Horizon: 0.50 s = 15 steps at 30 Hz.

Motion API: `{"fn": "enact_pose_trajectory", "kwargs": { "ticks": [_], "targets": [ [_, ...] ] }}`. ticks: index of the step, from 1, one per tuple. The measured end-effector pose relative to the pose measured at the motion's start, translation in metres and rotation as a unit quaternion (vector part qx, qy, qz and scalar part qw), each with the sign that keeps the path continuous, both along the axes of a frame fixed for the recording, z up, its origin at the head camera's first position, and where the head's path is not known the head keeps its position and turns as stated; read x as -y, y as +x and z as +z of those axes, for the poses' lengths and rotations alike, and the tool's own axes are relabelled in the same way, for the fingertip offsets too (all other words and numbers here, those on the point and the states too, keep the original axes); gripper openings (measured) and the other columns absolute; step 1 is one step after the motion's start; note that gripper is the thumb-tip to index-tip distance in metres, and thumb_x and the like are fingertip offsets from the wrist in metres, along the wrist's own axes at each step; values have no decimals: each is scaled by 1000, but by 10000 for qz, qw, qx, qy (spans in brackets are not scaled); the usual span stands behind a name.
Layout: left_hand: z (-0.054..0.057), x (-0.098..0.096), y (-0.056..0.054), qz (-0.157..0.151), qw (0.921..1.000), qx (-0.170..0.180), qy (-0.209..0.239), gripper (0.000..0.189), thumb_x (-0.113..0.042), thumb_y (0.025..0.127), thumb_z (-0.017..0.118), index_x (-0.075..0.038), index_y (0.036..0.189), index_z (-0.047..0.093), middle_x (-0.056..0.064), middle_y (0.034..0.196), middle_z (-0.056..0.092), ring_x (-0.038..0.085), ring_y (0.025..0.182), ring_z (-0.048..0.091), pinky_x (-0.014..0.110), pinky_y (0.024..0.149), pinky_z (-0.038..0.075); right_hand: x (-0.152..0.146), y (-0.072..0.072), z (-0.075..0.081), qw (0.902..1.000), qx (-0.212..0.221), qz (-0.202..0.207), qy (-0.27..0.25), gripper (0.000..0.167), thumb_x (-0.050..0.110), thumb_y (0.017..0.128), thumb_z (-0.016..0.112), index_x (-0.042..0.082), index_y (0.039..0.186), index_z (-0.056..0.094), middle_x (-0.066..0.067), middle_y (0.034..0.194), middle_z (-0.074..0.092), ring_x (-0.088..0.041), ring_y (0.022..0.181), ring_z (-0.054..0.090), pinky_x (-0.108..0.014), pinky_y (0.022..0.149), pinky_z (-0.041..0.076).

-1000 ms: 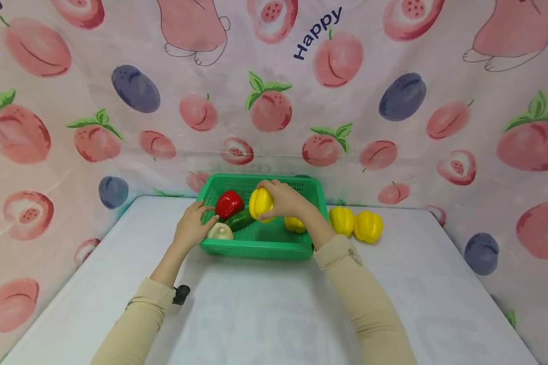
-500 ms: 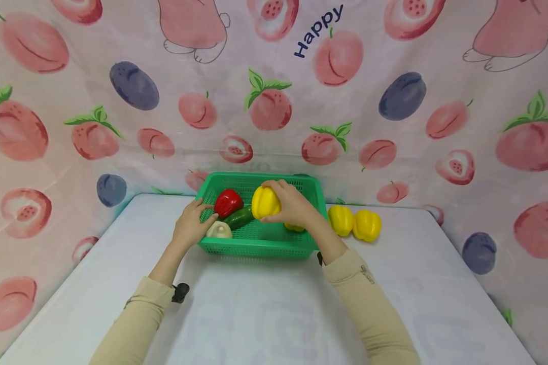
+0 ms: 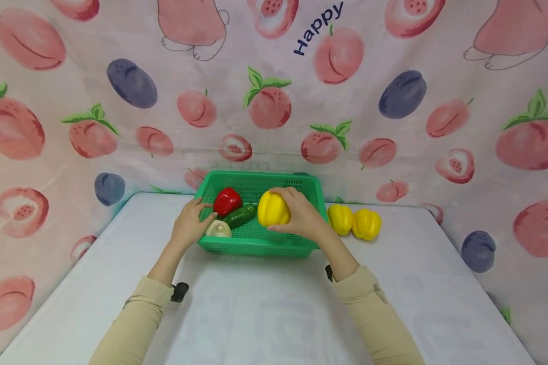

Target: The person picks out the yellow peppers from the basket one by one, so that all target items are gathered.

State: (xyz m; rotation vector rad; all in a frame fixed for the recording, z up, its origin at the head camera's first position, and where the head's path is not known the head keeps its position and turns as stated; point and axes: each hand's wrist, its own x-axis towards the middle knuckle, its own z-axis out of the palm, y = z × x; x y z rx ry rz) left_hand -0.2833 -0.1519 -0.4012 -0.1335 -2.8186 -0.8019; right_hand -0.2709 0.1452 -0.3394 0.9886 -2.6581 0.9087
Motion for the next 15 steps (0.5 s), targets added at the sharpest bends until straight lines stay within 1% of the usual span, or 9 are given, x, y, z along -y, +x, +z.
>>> {"fn": "enact_pose_trajectory", "kwargs": {
  "ticks": [3, 8, 15],
  "targets": [
    [1, 1, 0, 23, 10000, -2, -9, 47, -37, 95, 52, -4, 128, 55, 22, 150, 32, 41, 141, 24, 58, 111, 27, -3, 2, -5, 10000, -61, -49, -15, 78, 26, 73, 82, 13, 137, 39, -13, 129, 47, -28, 107, 50, -46, 87, 52],
    [-1, 0, -2, -42, 10000, 26, -27, 47, -36, 95, 52, -4, 129, 55, 23, 150, 32, 41, 141, 23, 59, 110, 28, -9, 7, -14, 9999, -113, -104, 22, 79, 27, 72, 82, 13, 137, 40, -13, 130, 47, -29, 108, 50, -47, 88, 52],
    [-2, 1, -2, -7, 10000, 22, 14, 47, -37, 95, 51, -4, 129, 55, 22, 150, 32, 40, 141, 24, 58, 111, 27, -12, 13, -20, 9999, -164, -38, -11, 79, 25, 73, 82, 12, 138, 39, -12, 132, 46, -28, 110, 49, -46, 90, 51]
  ]
}}
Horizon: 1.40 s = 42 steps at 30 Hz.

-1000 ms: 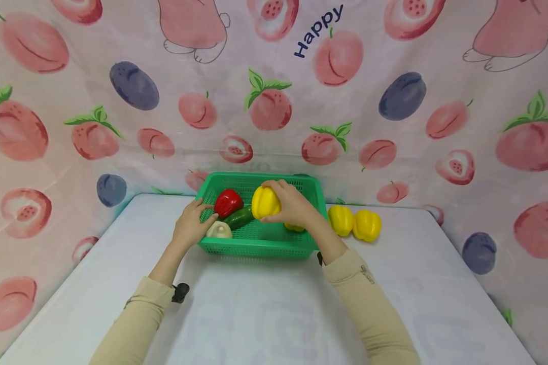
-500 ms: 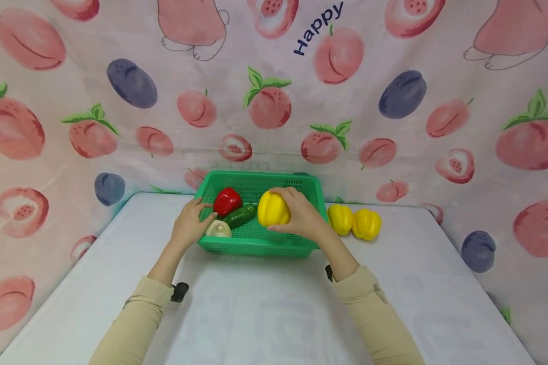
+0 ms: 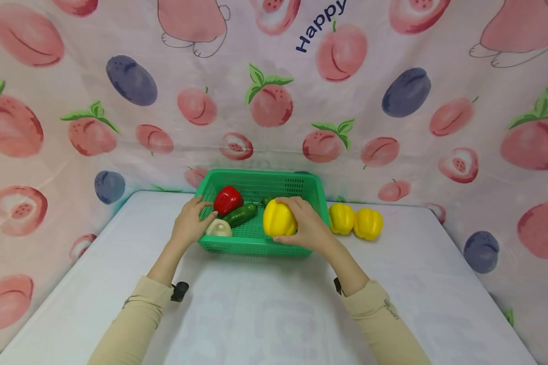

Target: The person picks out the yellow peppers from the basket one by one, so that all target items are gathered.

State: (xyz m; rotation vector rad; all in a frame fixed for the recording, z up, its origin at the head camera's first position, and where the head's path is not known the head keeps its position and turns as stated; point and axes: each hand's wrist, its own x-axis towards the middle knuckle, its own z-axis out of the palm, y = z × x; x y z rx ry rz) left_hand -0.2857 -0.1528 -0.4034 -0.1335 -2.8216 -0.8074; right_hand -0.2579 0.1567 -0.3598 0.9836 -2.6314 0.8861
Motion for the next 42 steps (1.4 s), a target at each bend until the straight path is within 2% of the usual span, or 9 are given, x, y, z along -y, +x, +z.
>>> {"fn": "enact_pose_trajectory", "kwargs": {
  "ticks": [12, 16, 23, 29, 31, 34, 36, 38, 42],
  "targets": [
    [4, -2, 1, -44, 10000, -56, 66, 47, -36, 95, 53, -3, 128, 56, 22, 149, 33, 40, 141, 24, 57, 111, 27, -13, 13, -6, 9987, -347, 25, -365, 81, 19, 69, 84, 9, 136, 40, -13, 134, 45, -29, 119, 46, -50, 95, 49],
    [4, -2, 2, -19, 10000, -36, 34, 47, -36, 95, 53, -3, 129, 55, 23, 149, 33, 40, 141, 24, 57, 111, 27, -19, 20, -4, 9979, -548, -80, -330, 82, 19, 68, 85, 9, 136, 40, -12, 135, 45, -30, 118, 47, -50, 93, 50],
    [2, -3, 1, -15, 10000, -48, 80, 47, -35, 94, 53, -3, 129, 55, 22, 150, 33, 40, 141, 24, 58, 111, 27, -32, 30, -4, 9944, -977, -254, -309, 84, 18, 64, 87, 6, 135, 42, -14, 135, 48, -32, 122, 44, -55, 97, 45],
    [-1, -3, 1, -8, 10000, -36, 40, 47, -35, 94, 53, -4, 129, 55, 22, 149, 33, 40, 141, 24, 58, 110, 28, -47, 37, -10, 9933, -984, -459, -385, 85, 14, 62, 88, 6, 134, 43, -15, 134, 47, -34, 126, 40, -59, 100, 40],
    [0, -2, 1, -19, 10000, -15, 18, 47, -35, 95, 53, -4, 129, 55, 22, 150, 33, 40, 141, 24, 58, 110, 28, -51, 38, -12, 9921, -1073, -531, -382, 84, 14, 61, 88, 5, 133, 44, -16, 133, 47, -33, 124, 41, -53, 100, 43],
    [1, -1, 1, 3, 10000, -18, 17, 47, -36, 95, 53, -3, 129, 55, 22, 149, 33, 40, 141, 24, 57, 112, 27, -55, 39, -14, 9891, -1312, -519, -417, 84, 13, 59, 89, 3, 130, 45, -18, 129, 47, -31, 119, 45, -25, 104, 42],
    [2, -1, 1, 15, 10000, -44, 4, 47, -36, 95, 53, -3, 128, 56, 22, 149, 34, 40, 141, 24, 57, 112, 27, -57, 39, -15, 9872, -1446, -505, -437, 84, 12, 57, 89, 2, 128, 45, -18, 127, 47, -30, 117, 46, -10, 102, 34],
    [2, 0, 1, 15, 10000, -60, 3, 47, -35, 95, 53, -3, 128, 56, 22, 149, 34, 40, 141, 24, 57, 112, 27, -59, 38, -17, 9861, -1521, -508, -423, 85, 12, 57, 89, 1, 128, 45, -17, 126, 48, -29, 116, 46, -4, 100, 28],
    [2, 1, 1, -13, 10000, -51, 8, 47, -35, 94, 53, -2, 129, 55, 23, 149, 33, 40, 141, 24, 58, 111, 27, -64, 38, -21, 9861, -1502, -624, -327, 85, 12, 57, 89, 3, 128, 45, -14, 126, 49, -25, 114, 46, -5, 99, 30]
  ]
}}
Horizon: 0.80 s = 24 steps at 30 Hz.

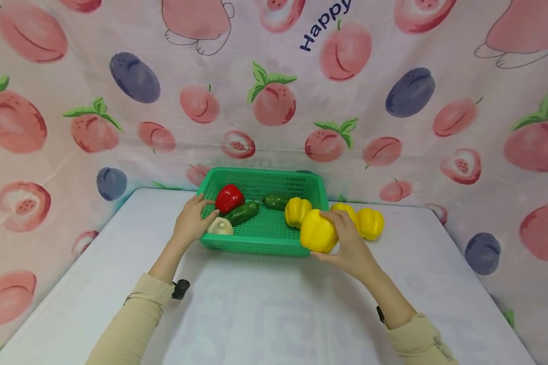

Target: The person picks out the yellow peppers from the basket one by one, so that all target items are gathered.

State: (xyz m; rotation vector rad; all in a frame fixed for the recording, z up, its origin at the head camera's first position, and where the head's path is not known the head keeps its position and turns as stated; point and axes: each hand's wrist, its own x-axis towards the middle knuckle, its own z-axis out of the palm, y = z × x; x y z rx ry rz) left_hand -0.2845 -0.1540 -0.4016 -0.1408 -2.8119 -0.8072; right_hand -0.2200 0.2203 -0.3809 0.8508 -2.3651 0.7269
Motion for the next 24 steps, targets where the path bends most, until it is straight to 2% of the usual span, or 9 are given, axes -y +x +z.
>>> {"fn": "enact_pose_trajectory", "kwargs": {
  "ticks": [6, 7, 10, 12, 14, 16, 18, 24],
  "targets": [
    [-1, 0, 0, 15, 10000, 28, 12, 47, -36, 95, 53, -3, 129, 55, 22, 150, 33, 40, 141, 24, 57, 111, 27, -13, 5, -4, 9999, -109, -33, -117, 84, 8, 53, 90, 2, 126, 48, -16, 124, 50, -27, 115, 45, 0, 100, 23],
    [-1, 0, 0, 8, 10000, 23, 3, 47, -36, 95, 53, -3, 129, 55, 22, 150, 33, 40, 141, 24, 57, 111, 27, -16, 5, -5, 9998, -160, -37, -145, 82, 11, 55, 90, 1, 126, 49, -16, 124, 50, -27, 115, 44, 0, 101, 22],
    [-1, 0, -1, 7, 10000, -23, -3, 47, -36, 95, 52, -3, 128, 56, 22, 149, 34, 40, 141, 25, 57, 111, 27, -24, 7, -6, 9994, -269, -67, -193, 77, 37, 66, 85, 1, 125, 50, -17, 124, 50, -28, 116, 40, -3, 102, 21],
    [0, 1, -1, 17, 10000, -52, -6, 47, -35, 95, 53, -3, 128, 56, 22, 149, 34, 40, 141, 25, 57, 111, 27, -29, 8, -8, 9993, -301, -88, -183, 75, 41, 69, 81, 1, 125, 50, -17, 124, 50, -28, 117, 38, -5, 101, 22],
    [0, 1, -1, 32, 10000, -61, -8, 46, -35, 95, 53, -3, 128, 56, 22, 149, 35, 39, 141, 25, 57, 111, 28, -34, 8, -10, 9993, -269, -147, -194, 75, 36, 68, 84, 0, 125, 50, -17, 124, 50, -28, 116, 36, -6, 100, 22],
    [0, 1, -1, 27, 10000, -36, -8, 46, -35, 95, 53, -3, 128, 56, 22, 149, 34, 39, 141, 25, 57, 111, 28, -38, 9, -13, 9992, -197, -250, -221, 79, 17, 59, 89, 0, 125, 50, -18, 124, 50, -28, 116, 35, -4, 99, 21],
    [0, 1, -1, 14, 10000, -24, 5, 46, -35, 94, 53, -4, 128, 56, 22, 149, 34, 39, 141, 24, 58, 111, 28, -41, 11, -15, 9990, -88, -366, -256, 85, 2, 51, 88, -1, 126, 49, -19, 124, 50, -30, 116, 35, -1, 99, 20],
    [-1, 0, 0, -7, 10000, -60, 33, 46, -35, 94, 54, -3, 128, 56, 22, 149, 35, 40, 141, 25, 58, 110, 28, -51, 14, -22, 9973, 214, -653, -275, 85, -1, 53, 87, -1, 129, 46, -20, 125, 49, -34, 115, 38, 4, 97, 16]
  ]
}}
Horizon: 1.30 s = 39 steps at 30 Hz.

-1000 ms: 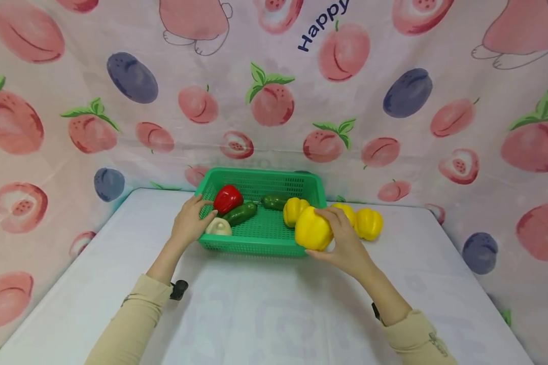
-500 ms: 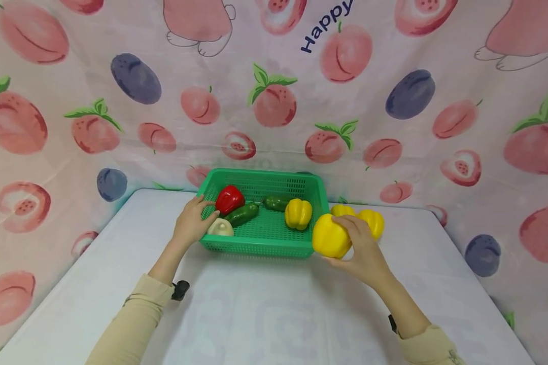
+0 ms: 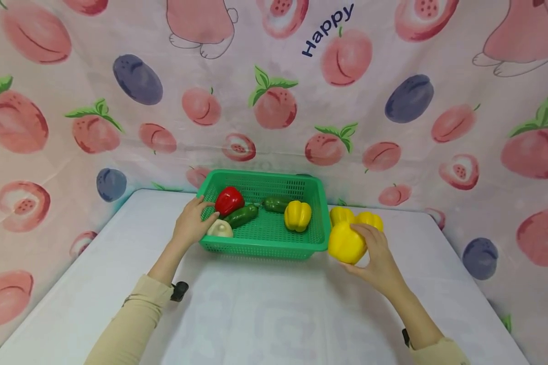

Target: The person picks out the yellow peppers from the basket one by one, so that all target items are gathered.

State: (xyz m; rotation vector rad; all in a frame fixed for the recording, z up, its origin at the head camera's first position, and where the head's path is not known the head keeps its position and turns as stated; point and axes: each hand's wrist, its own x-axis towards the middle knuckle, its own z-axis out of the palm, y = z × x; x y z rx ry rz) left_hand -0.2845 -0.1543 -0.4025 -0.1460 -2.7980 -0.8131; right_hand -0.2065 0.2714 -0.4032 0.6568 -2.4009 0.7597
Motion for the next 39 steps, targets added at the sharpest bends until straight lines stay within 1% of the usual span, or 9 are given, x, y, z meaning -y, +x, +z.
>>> {"fn": "enact_pose_trajectory", "kwargs": {
  "ticks": [10, 17, 24, 28, 31, 34, 37, 38, 39],
  "targets": [
    [-2, -1, 0, 26, 10000, 46, -84, 46, -35, 94, 54, -4, 128, 56, 21, 149, 35, 39, 141, 25, 58, 110, 29, -10, -4, -8, 10000, -20, 38, -7, 90, -5, 54, 84, -6, 132, 39, -23, 124, 43, -12, 104, 41, 7, 92, 24],
    [-3, 0, 0, 23, 9999, 46, -120, 46, -35, 94, 53, -4, 128, 56, 22, 149, 35, 39, 141, 26, 57, 111, 29, -17, -10, -11, 9984, 507, 222, 120, 100, -4, 60, 81, -10, 140, 22, -26, 125, 39, -29, 104, 44, 8, 90, 22],
    [-4, 1, -1, 28, 10000, 41, -75, 47, -36, 94, 53, -4, 128, 56, 21, 149, 35, 38, 141, 25, 57, 111, 28, -21, -22, -18, 9954, 831, 350, 310, 88, 0, 62, 81, -8, 134, 31, -23, 126, 39, -28, 104, 44, 6, 92, 19],
    [-3, 0, -1, 41, 10000, 14, -69, 47, -36, 94, 54, -5, 128, 56, 21, 149, 35, 38, 141, 25, 57, 111, 28, -23, -29, -20, 9941, 941, 357, 402, 84, 4, 63, 81, -6, 132, 34, -23, 128, 40, -33, 110, 43, 5, 93, 12],
    [-3, 0, -1, 36, 10000, 8, -62, 47, -36, 94, 54, -4, 128, 56, 21, 149, 35, 38, 141, 25, 57, 111, 29, -25, -32, -21, 9920, 1095, 411, 474, 82, 5, 65, 81, -7, 132, 34, -24, 129, 40, -36, 113, 42, 3, 96, 13],
    [-3, 0, -1, 24, 10000, -6, -68, 47, -36, 94, 54, -4, 128, 56, 22, 148, 35, 39, 141, 25, 57, 110, 29, -25, -34, -21, 9891, 1288, 442, 553, 81, 5, 67, 81, -8, 131, 33, -26, 129, 37, -39, 113, 42, -23, 110, 33],
    [-2, 0, -1, 16, 10000, -26, -70, 47, -36, 94, 54, -4, 128, 56, 22, 148, 36, 40, 140, 26, 57, 110, 30, -25, -37, -22, 9868, 1441, 436, 601, 81, 6, 67, 81, -8, 131, 33, -27, 127, 34, -41, 112, 42, -58, 100, 40],
    [-2, 0, -1, 19, 10000, -30, -77, 47, -36, 94, 54, -4, 128, 56, 22, 148, 36, 40, 140, 26, 57, 110, 30, -25, -37, -22, 9861, 1480, 455, 596, 81, 6, 67, 81, -8, 131, 32, -27, 126, 34, -42, 111, 42, -66, 94, 38],
    [-2, 0, -1, 18, 10000, -28, -72, 47, -36, 94, 54, -4, 128, 56, 22, 148, 36, 40, 140, 26, 57, 110, 30, -25, -38, -23, 9858, 1496, 471, 602, 81, 6, 67, 82, -8, 130, 33, -27, 125, 33, -42, 111, 42, -67, 93, 38]
  ]
}}
